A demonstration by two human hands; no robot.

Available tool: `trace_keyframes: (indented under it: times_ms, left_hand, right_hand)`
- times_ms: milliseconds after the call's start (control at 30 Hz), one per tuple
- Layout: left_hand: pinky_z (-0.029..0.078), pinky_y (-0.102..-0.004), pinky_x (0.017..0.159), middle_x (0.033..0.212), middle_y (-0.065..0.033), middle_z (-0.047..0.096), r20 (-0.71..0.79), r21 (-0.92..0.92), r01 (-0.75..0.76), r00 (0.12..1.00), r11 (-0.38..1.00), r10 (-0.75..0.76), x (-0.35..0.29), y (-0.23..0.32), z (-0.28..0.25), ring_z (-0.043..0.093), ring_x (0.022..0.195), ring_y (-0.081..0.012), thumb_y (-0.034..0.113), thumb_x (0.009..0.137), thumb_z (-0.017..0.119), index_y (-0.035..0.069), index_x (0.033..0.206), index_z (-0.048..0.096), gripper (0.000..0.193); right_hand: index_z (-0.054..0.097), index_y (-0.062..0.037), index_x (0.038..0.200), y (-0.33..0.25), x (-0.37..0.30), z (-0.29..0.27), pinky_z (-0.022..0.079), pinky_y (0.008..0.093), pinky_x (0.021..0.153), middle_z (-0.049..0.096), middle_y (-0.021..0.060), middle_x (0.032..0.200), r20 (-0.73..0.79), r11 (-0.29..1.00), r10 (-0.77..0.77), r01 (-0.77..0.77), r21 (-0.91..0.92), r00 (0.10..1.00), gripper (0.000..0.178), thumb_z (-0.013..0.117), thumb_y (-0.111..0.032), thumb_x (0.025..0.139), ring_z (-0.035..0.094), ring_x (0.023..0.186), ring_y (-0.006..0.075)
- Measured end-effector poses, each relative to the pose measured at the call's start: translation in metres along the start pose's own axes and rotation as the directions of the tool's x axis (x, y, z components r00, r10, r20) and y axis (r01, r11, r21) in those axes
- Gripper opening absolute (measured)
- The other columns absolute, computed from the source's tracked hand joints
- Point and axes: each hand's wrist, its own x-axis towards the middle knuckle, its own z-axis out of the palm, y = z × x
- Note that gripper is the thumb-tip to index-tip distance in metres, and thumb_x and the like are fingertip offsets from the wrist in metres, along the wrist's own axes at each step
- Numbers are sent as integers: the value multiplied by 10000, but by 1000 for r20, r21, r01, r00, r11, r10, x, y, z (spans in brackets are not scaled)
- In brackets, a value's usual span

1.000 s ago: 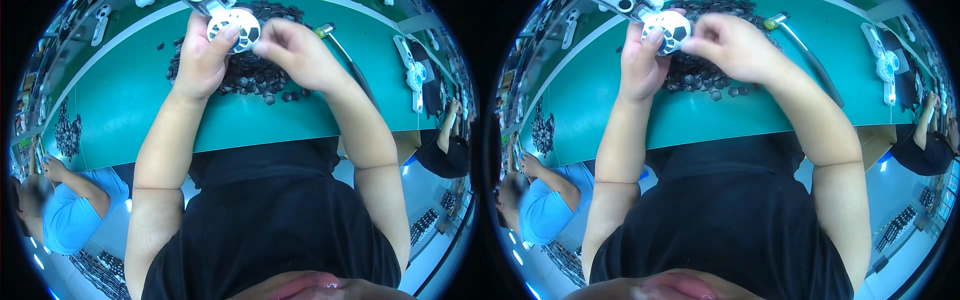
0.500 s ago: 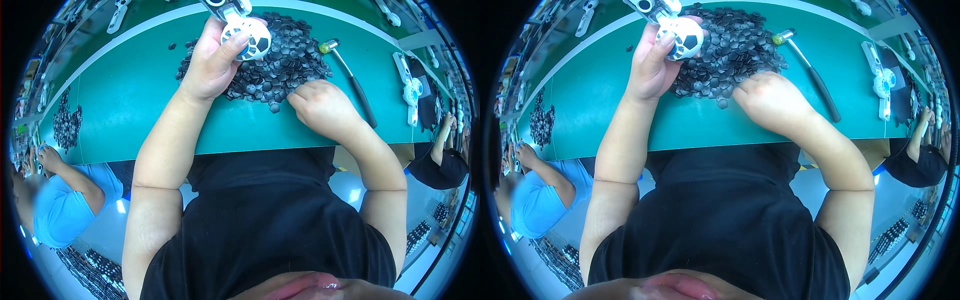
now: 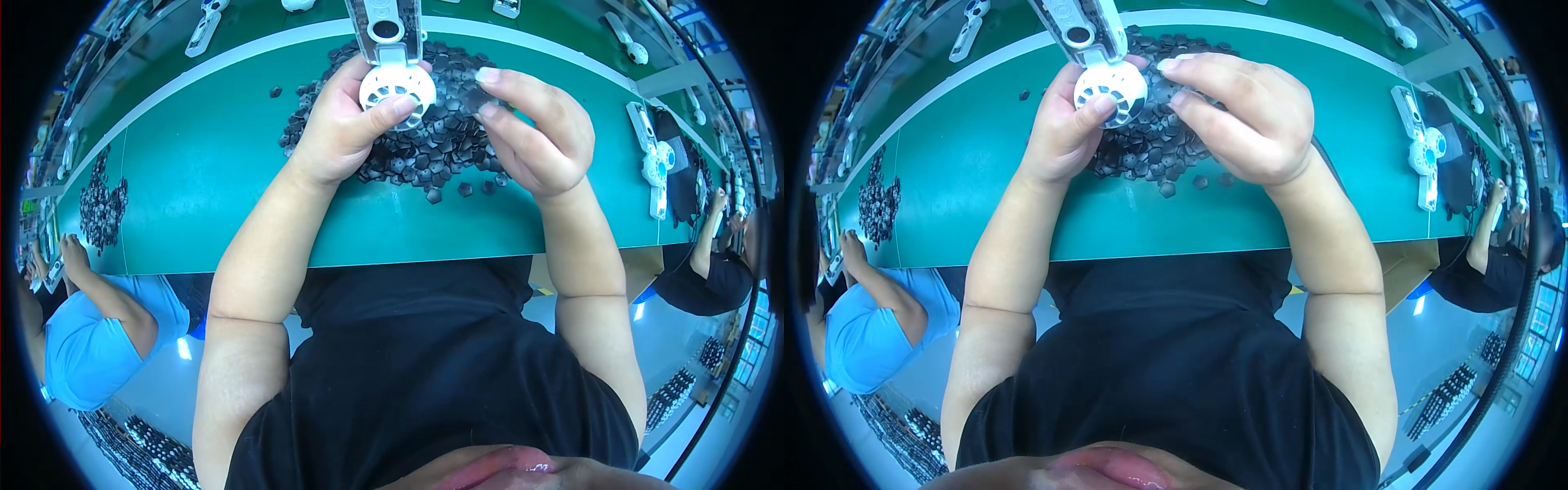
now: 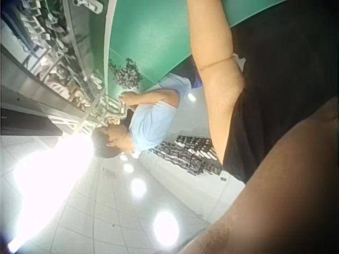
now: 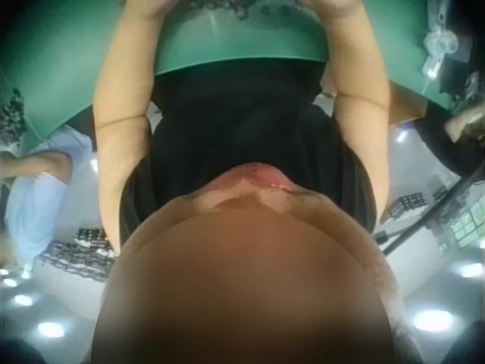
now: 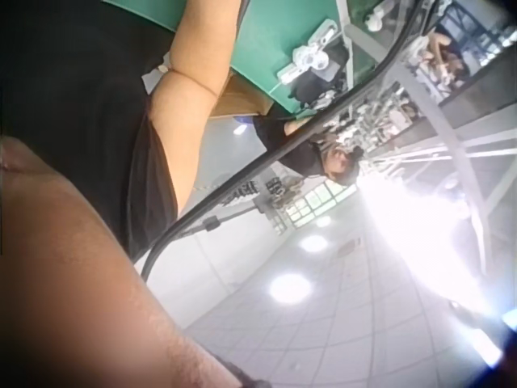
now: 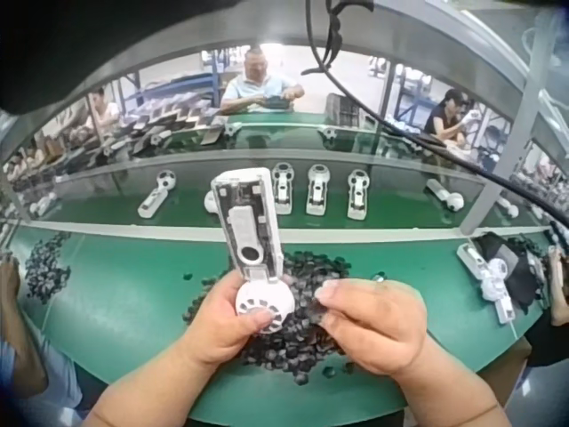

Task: Assemble small plastic components into electronic housings on a production line.

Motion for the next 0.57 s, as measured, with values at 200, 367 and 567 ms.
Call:
trace_keyframes:
  times_ms: [200,367,567]
  left_hand:
    - [533,-321,976,1233,-79,676,-9,-78,36,999,996,-37,-3,2,11,663,1108,-166,139,906,786,25,1369,554,530]
    - [548,-306,933,1201,-61,674,1,-6,82,997,997,-82,-4,-1,13,658,1081,-136,118,888,799,30,1373,552,551]
    - [534,-324,964,1214,-55,673,82,286,86,990,954,-114,-7,-2,13,644,1081,-134,159,864,833,37,1433,522,659]
  right_hand:
    - [727,-46,866,5,-4,3,579,318,638,745,103,960,-37,998,65,-65,3,997,125,779,-45,753,716,770,236]
    - [720,-31,881,-4,-7,3,558,279,689,726,97,913,296,735,537,-610,295,790,76,772,-44,826,697,774,210]
    - [679,-18,1048,-6,-18,7,540,272,871,710,98,981,605,146,687,-892,428,403,152,753,-49,919,690,910,185]
